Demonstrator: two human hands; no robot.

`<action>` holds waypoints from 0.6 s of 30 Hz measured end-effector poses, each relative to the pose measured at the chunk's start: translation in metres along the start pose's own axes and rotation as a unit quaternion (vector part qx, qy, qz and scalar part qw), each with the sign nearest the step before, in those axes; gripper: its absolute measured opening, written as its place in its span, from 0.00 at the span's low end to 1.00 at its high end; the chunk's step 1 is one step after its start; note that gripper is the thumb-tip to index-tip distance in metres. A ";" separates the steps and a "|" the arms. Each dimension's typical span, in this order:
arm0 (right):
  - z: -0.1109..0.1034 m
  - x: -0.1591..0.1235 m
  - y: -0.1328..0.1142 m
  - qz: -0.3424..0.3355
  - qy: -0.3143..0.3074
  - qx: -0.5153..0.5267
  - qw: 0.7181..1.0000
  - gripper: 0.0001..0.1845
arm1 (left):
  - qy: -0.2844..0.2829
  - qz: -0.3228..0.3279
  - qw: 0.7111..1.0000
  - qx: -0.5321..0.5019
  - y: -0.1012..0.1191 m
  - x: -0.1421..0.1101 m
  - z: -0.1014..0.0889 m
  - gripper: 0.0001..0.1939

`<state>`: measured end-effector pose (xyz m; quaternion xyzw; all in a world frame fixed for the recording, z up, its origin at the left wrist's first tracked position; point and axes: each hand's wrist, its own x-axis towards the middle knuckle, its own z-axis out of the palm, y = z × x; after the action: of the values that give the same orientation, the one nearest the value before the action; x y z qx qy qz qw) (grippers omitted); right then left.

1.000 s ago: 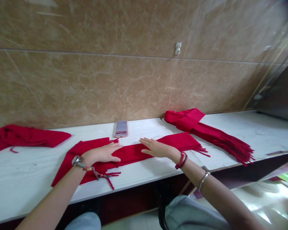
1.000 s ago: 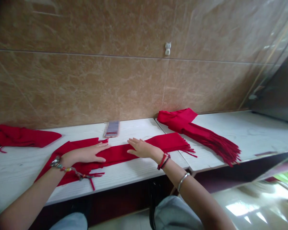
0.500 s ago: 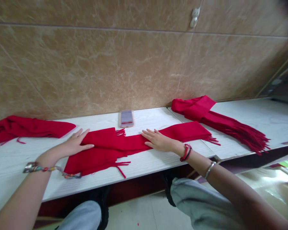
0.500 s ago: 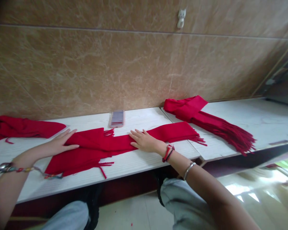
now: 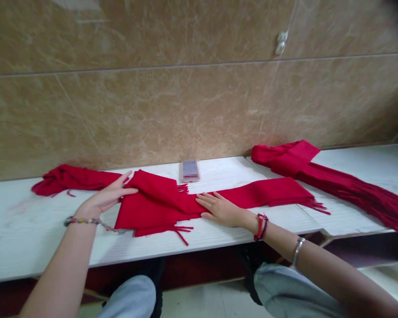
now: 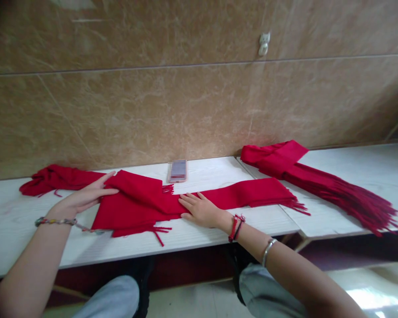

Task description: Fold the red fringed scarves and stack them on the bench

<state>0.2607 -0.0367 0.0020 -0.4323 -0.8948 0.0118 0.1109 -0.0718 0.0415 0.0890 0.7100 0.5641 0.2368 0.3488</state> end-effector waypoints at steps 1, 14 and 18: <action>0.000 -0.001 0.001 0.001 0.005 -0.001 1.000 0.29 | -0.035 -0.004 0.999 -0.021 -0.002 -0.001 -0.001 0.42; 0.008 -0.005 0.005 0.017 0.021 0.001 1.000 0.29 | 0.033 -0.025 0.992 -0.119 -0.004 -0.006 -0.011 0.41; 0.011 -0.005 0.006 0.023 0.025 0.003 0.999 0.28 | 0.000 -0.058 0.986 -0.154 -0.007 -0.006 -0.004 0.36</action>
<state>0.2660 -0.0358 -0.0102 -0.4527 -0.8815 0.0062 0.1342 -0.0809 0.0373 0.0866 0.6134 0.5614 0.3004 0.4673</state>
